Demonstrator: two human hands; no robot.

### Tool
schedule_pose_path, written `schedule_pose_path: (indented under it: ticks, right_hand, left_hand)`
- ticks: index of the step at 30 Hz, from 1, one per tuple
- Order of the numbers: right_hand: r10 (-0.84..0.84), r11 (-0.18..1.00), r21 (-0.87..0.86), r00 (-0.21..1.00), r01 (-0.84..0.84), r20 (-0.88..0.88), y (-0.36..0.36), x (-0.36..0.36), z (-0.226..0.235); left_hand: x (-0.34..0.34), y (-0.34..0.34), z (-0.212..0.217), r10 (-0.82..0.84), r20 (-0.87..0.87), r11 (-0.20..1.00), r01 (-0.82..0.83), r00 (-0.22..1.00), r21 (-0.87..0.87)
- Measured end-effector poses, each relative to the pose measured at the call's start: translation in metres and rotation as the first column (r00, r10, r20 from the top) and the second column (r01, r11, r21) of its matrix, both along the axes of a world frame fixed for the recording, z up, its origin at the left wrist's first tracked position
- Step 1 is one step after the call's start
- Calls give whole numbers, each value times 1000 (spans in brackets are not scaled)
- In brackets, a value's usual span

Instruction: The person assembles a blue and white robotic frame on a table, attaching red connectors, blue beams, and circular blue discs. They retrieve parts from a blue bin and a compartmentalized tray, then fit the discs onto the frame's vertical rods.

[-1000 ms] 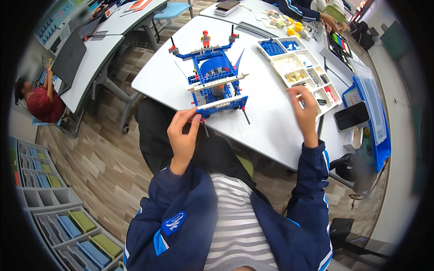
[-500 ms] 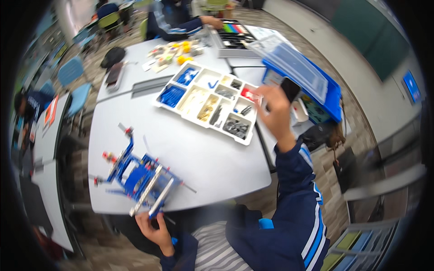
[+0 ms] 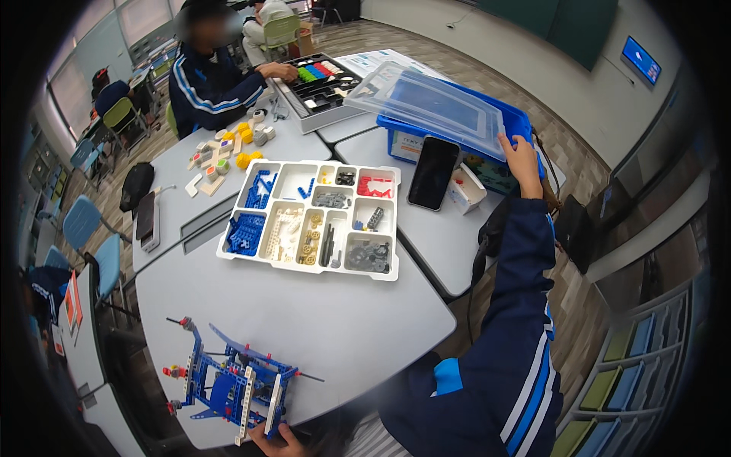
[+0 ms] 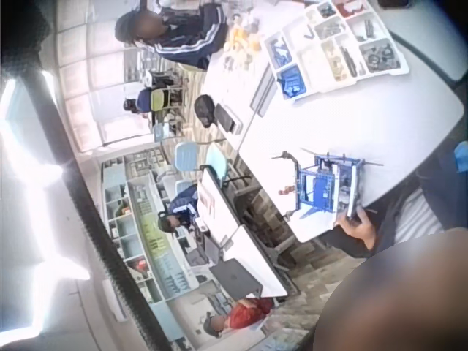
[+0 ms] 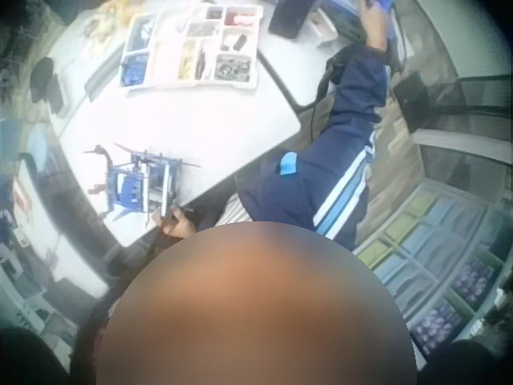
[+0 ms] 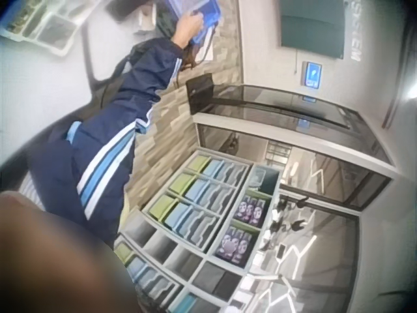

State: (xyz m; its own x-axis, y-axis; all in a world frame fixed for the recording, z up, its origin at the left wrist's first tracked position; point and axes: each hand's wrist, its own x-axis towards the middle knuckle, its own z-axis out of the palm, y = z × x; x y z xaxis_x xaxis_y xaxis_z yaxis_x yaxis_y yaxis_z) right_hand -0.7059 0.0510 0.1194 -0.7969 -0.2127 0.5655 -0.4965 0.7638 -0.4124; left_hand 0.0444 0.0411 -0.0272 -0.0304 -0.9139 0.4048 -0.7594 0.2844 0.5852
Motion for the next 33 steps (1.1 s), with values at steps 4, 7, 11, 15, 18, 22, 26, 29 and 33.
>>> schedule_pose_path:
  ticks: [4, 7, 11, 15, 18, 22, 26, 29, 33]
  right_hand:
    - [440, 893, -345, 722, -289, 533, 4, -50, 2]
    - [609, 717, -675, 628, -174, 485, 3, -61, 20]
    - [733, 441, -889, 621, -125, 277, -5, -29, 59]
    - [824, 358, -851, 558, -384, 95, -28, 48, 72]
    - [952, 145, -847, 304, -512, -21, -47, 111, 63]
    - [985, 160, -940, -7, -302, 171, -85, 174, 28]
    - [868, 294, -955, -405, -48, 287, -96, 222, -14]
    - [839, 255, -954, -454, -158, 299, -101, 238, -38]
    - [854, 277, -957, -434, -87, 287, -108, 243, -61]
  left_hand:
    - [12, -26, 4, -179, 128, 984, 178, 975, 22]
    - [-12, -26, 15, 134, -237, 991, -132, 962, 23]
    - [-35, -50, 32, 221, -265, 971, -238, 938, -34]
    - [-40, -62, 25, 268, -289, 955, -292, 919, -44]
    - [-40, -68, 17, 293, -286, 947, -318, 913, -45]
    - [-46, -76, 14, 317, -283, 936, -347, 905, -62]
    - [-55, -86, 14, 327, -270, 932, -357, 906, -70]
    - [-63, -92, 14, 336, -263, 928, -366, 904, -72]
    - [-74, -99, 15, 349, -257, 922, -379, 901, -79]
